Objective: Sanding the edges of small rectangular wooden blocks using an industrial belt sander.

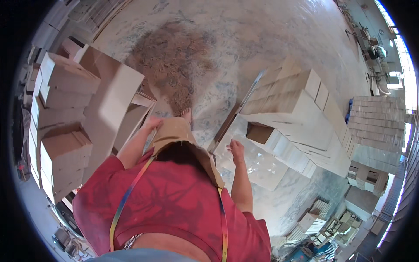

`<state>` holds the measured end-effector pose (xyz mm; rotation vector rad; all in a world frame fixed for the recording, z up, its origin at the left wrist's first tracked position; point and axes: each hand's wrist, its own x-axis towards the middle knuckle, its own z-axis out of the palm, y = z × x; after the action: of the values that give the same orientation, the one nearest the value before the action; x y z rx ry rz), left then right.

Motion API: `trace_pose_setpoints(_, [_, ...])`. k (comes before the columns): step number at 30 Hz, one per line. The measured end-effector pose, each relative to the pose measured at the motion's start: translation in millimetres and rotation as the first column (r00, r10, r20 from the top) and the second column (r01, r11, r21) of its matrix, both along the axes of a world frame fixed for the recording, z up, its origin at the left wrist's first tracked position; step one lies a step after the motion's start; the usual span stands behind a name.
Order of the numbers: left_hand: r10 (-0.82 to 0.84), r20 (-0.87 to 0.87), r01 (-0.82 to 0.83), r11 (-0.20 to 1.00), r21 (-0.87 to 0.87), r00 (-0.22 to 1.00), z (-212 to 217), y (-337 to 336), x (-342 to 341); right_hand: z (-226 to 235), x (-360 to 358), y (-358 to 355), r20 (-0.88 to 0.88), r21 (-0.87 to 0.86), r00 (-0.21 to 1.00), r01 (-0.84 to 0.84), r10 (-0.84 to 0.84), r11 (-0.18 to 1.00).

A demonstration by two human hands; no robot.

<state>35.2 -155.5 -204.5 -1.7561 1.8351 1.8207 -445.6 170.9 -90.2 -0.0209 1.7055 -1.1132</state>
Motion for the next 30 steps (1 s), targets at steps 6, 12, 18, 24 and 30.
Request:
trace_pose_setpoints(6, [0.234, 0.009, -0.233, 0.972, -0.042, 0.972, 82, -66, -97, -33, 10, 78, 0.125, 0.403, 0.986, 0.051, -0.11, 0.914])
trace_pose_setpoints(12, [0.336, -0.002, -0.335, 0.942, 0.033, 0.942, 129, -89, -132, 42, 59, -8, -0.297, 0.765, 0.918, 0.393, -0.262, 0.51])
trace_pose_setpoints(18, [0.232, 0.096, -0.248, 0.945, 0.212, 0.968, 103, -93, -111, -38, -60, -55, -0.14, 0.685, 0.979, 0.201, -0.145, 0.7])
trace_pose_setpoints(24, [0.502, 0.083, -0.508, 0.859, 0.065, 0.861, 78, -72, -99, -85, -232, -277, 0.113, 0.368, 0.936, -0.35, 0.332, 0.861])
trace_pose_setpoints(30, [0.805, 0.098, -0.779, 0.591, -0.21, 0.585, 75, -82, -143, -65, -309, -579, -0.089, 0.3, 0.827, -0.51, 0.556, 0.806])
